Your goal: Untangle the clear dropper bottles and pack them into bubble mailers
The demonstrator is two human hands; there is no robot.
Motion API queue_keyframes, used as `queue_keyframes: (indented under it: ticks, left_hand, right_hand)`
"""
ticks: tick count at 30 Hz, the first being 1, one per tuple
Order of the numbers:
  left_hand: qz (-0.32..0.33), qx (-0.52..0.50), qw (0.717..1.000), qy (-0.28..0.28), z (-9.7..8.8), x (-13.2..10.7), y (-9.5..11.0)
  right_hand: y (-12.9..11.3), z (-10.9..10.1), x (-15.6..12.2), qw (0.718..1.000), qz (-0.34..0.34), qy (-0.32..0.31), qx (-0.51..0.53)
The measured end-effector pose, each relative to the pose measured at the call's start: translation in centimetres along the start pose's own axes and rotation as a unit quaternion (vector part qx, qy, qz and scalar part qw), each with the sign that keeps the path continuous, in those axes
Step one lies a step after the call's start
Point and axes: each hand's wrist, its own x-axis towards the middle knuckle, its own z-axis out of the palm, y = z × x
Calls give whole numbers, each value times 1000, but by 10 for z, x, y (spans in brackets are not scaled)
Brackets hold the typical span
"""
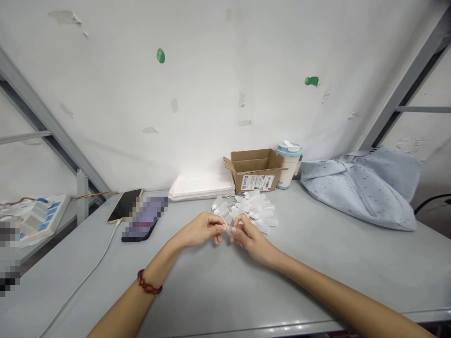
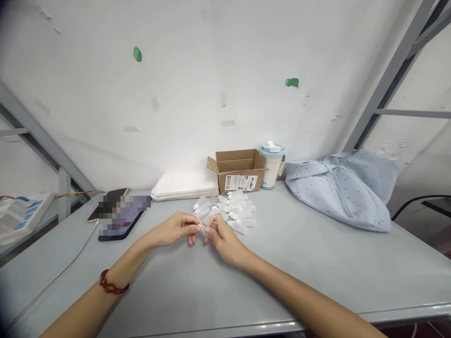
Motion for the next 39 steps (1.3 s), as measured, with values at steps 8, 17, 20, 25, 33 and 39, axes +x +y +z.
queue_keyframes:
  ticks: [8, 17, 20, 25, 33, 39]
  left_hand:
    - [38, 12, 999, 27, 1, -1, 4]
    - [-10, 58, 997, 39, 5, -1, 6]
    - [-19, 83, 995, 43, 6, -1, 5]
    - [-5, 82, 996, 43, 5, -2, 5]
    - [35, 44, 998, 35, 4, -4, 10]
    - [35, 42, 998, 42, 5, -4, 12]
  right_hand:
    - [-1, -2, 4, 991, 37, -16, 127]
    - [-6, -2, -3, 999, -24, 8, -31]
    - [-7, -2, -4, 999, -18, 2, -39]
    - [-6, -4, -1, 999, 17, -12, 40]
    - [-3, -8, 2, 978, 99, -42, 181]
    - [-4, -8, 3, 981, 98, -26, 167]
